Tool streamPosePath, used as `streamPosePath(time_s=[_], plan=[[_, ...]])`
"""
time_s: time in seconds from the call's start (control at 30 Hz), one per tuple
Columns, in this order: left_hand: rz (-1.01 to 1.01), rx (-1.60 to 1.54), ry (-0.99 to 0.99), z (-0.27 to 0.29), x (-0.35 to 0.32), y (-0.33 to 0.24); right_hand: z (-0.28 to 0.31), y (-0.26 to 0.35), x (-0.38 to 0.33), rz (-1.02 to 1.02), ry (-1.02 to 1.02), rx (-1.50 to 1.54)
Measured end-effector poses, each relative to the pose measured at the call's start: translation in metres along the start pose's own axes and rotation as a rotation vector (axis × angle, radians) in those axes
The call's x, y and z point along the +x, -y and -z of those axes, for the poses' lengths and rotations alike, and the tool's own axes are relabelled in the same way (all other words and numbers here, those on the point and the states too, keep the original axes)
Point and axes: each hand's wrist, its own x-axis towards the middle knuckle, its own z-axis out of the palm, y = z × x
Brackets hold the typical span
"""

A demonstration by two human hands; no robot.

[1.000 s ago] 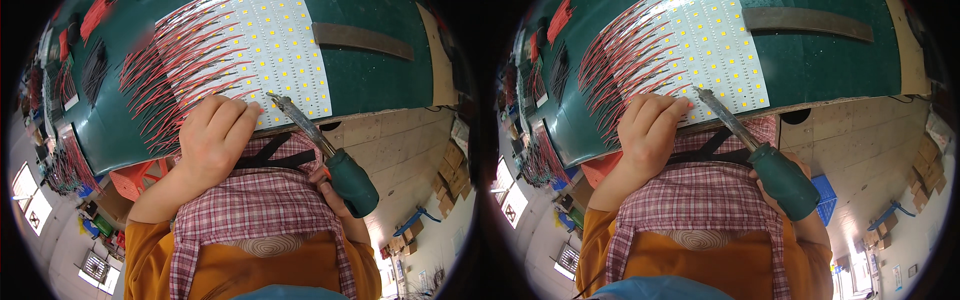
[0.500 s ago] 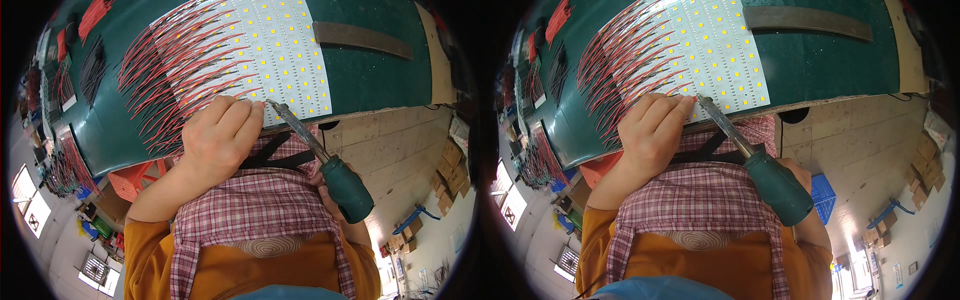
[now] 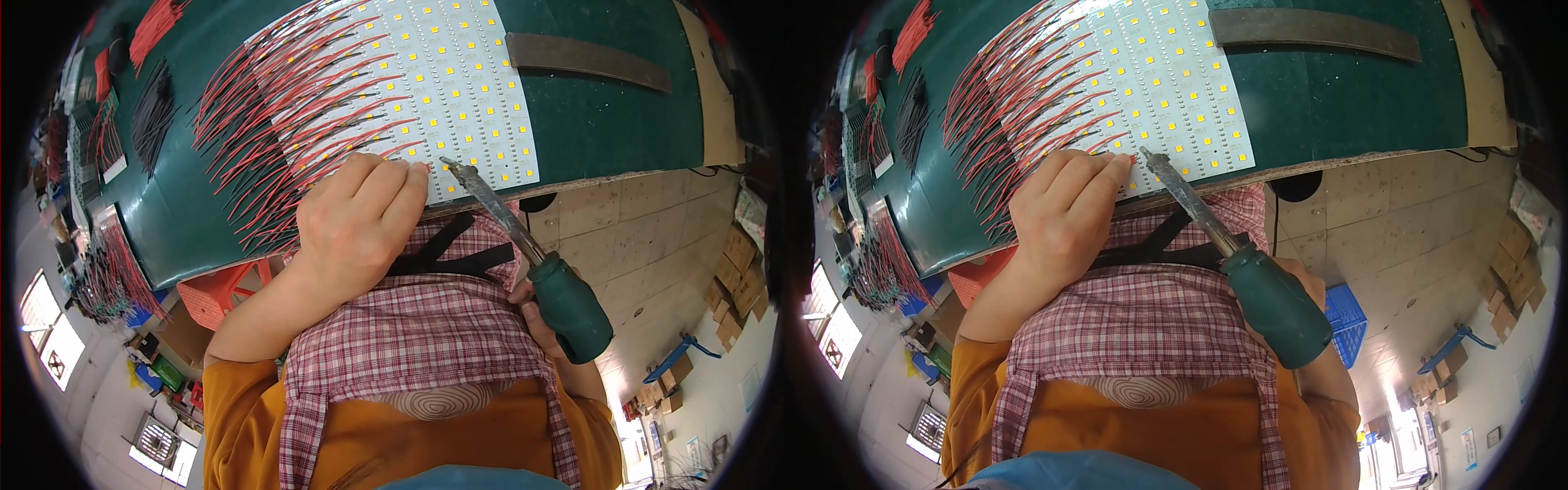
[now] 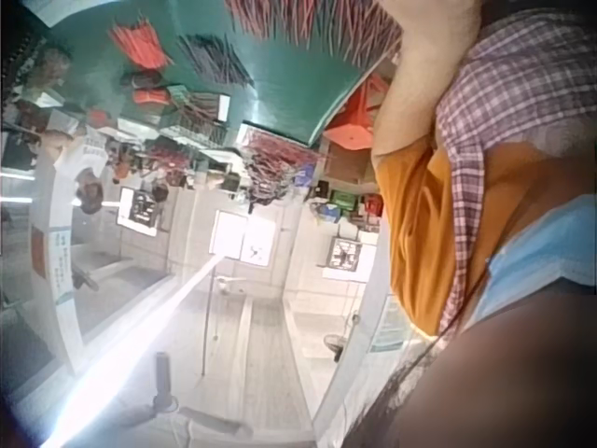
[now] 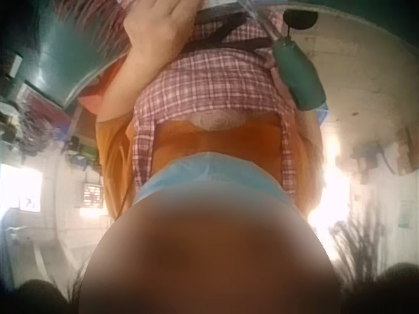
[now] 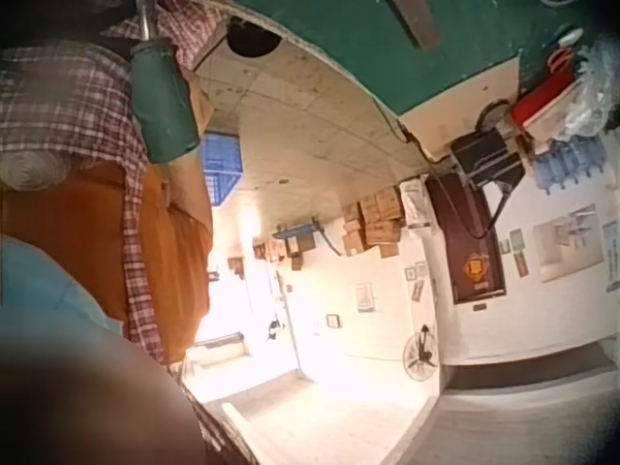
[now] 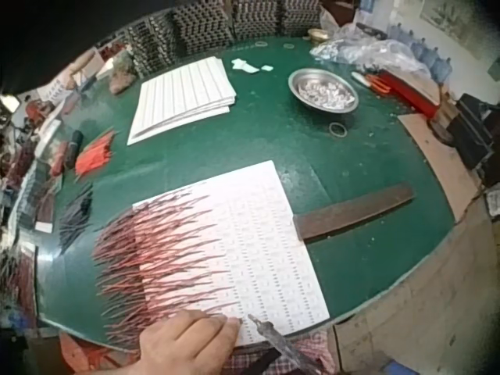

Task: Soldering red and black wires onto LED circuit boards at a workbench.

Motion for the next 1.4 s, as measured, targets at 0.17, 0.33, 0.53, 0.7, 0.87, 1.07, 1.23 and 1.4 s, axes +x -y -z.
streamPosePath(time_s=[0.17, 0.33, 0.53, 0.7, 0.87, 1.07, 1.23, 1.4], plan=[[0.009, 0.012, 0.019, 0.0, 0.001, 0.002, -0.001, -0.006, 0.0, 0.057, 0.003, -0.115], [0.008, -0.116, -0.071, 0.004, -0.001, 0.0, 0.008, -0.007, -0.008, 0.053, 0.044, -0.04], [0.038, -0.129, -0.009, -0.002, -0.007, -0.005, -0.003, -0.018, -0.01, 0.099, -0.085, 0.041], [0.04, -0.119, -0.011, -0.002, -0.009, -0.004, -0.004, -0.024, -0.016, 0.128, -0.087, 0.028], [0.01, -0.131, -0.015, -0.001, -0.01, -0.004, -0.003, -0.024, -0.02, 0.058, -0.062, 0.059], [0.011, -0.086, 0.02, -0.001, -0.008, -0.006, 0.0, -0.025, -0.019, 0.07, -0.045, 0.084], [0.022, -0.067, 0.04, 0.003, -0.005, -0.011, -0.003, -0.021, -0.015, 0.073, -0.084, 0.06], [0.034, -0.062, 0.064, 0.004, -0.003, -0.013, -0.001, -0.018, -0.012, 0.129, -0.092, -0.029]])
